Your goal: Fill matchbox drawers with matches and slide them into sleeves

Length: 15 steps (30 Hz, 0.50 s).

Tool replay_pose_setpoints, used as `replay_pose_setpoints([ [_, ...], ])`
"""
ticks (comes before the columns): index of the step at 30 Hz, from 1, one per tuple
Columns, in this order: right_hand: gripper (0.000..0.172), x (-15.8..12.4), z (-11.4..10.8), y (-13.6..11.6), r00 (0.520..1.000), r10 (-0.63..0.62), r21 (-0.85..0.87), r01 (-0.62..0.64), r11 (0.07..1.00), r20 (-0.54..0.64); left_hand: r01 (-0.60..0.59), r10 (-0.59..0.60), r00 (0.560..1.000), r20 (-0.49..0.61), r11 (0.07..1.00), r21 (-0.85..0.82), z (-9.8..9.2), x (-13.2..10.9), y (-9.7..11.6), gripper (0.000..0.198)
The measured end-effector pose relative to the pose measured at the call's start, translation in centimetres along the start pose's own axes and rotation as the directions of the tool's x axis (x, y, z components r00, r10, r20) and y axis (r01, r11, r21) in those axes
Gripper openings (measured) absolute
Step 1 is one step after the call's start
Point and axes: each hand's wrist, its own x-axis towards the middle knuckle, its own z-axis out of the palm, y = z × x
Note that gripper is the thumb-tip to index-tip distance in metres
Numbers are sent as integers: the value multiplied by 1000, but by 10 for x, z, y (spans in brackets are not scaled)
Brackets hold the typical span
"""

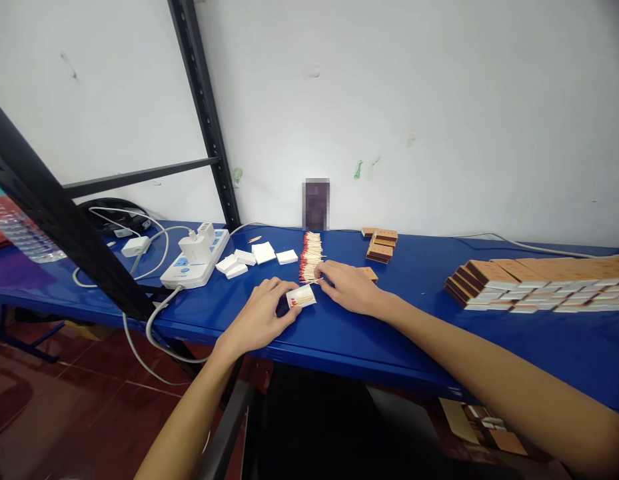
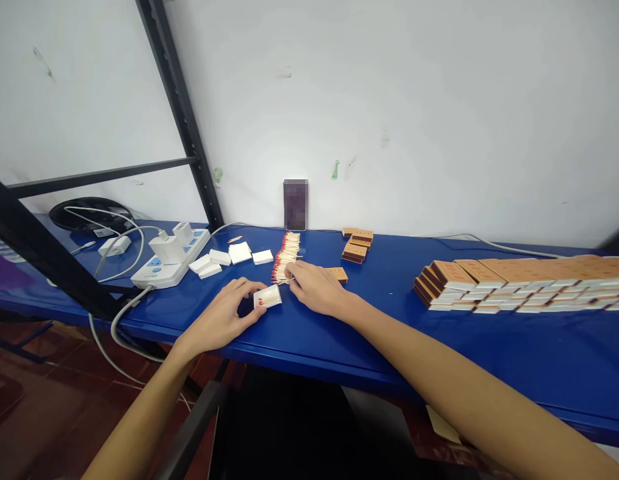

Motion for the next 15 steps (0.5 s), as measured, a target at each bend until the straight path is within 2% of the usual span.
replay_pose_setpoints([
  [7,15,1,-1,-1,999,-4,-7,4,1000,38,-23,23,1000,-10,1000,-7,-2,0,3,26],
  [12,18,-1,-5,-7,999,-15,-12,14,1000,-46,3,-3,1000,-16,1000,23,-1,0,1,28],
  [15,16,-4,-9,-14,994,-81,39,84,996,-79,23,-22,999,-39,999,28,1,0,-2,29],
])
